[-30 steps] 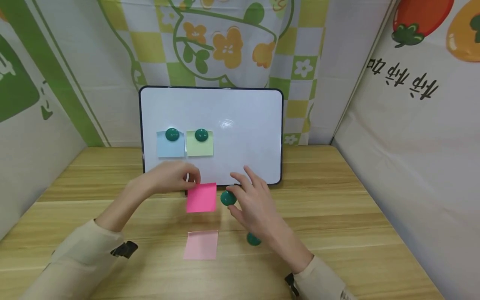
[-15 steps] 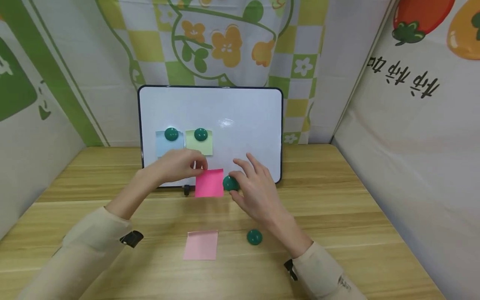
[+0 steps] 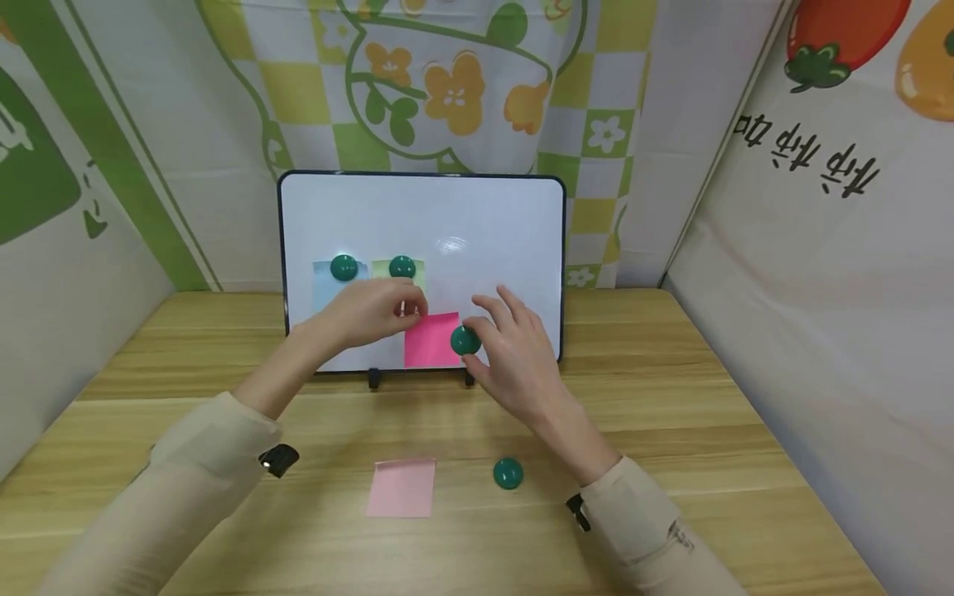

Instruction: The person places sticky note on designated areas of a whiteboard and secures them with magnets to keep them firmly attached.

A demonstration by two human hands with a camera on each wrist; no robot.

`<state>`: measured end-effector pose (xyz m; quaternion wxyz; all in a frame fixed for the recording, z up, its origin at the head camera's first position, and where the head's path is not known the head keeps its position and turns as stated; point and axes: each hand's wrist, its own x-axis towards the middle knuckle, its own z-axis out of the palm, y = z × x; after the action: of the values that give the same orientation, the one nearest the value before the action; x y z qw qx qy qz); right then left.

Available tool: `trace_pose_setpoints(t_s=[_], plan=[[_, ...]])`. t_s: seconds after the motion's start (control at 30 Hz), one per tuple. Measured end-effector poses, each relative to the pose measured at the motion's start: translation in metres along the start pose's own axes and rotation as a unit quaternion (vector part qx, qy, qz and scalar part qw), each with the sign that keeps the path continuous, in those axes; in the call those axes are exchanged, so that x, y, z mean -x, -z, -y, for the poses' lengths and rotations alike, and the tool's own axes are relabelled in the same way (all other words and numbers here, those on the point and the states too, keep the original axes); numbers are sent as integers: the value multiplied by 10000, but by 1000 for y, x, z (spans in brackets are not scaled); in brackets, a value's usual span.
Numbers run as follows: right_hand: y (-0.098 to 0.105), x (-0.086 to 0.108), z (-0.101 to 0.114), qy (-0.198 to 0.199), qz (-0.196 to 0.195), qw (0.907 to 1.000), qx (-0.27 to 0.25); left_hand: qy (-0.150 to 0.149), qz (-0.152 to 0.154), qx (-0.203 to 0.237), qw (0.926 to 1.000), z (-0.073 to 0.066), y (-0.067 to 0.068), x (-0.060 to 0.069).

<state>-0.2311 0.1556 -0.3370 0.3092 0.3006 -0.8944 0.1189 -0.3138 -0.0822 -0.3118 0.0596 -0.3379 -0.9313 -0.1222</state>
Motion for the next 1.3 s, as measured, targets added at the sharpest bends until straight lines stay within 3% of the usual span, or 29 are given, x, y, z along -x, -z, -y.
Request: trace_pose_setpoints(t_s=[0.53,0.8,1.3], plan=[[-20,-27,-16,-141,-50,9998,123,-53,-423,-421,9982,-5,0,-26],[-26,-38,-24,-267,2,9996,110,100,-438,-389,9982,-7,1,-34],[-36,-56,-33,-477,113,9987,150,68,-668,-858,9940,-3,3,-51]])
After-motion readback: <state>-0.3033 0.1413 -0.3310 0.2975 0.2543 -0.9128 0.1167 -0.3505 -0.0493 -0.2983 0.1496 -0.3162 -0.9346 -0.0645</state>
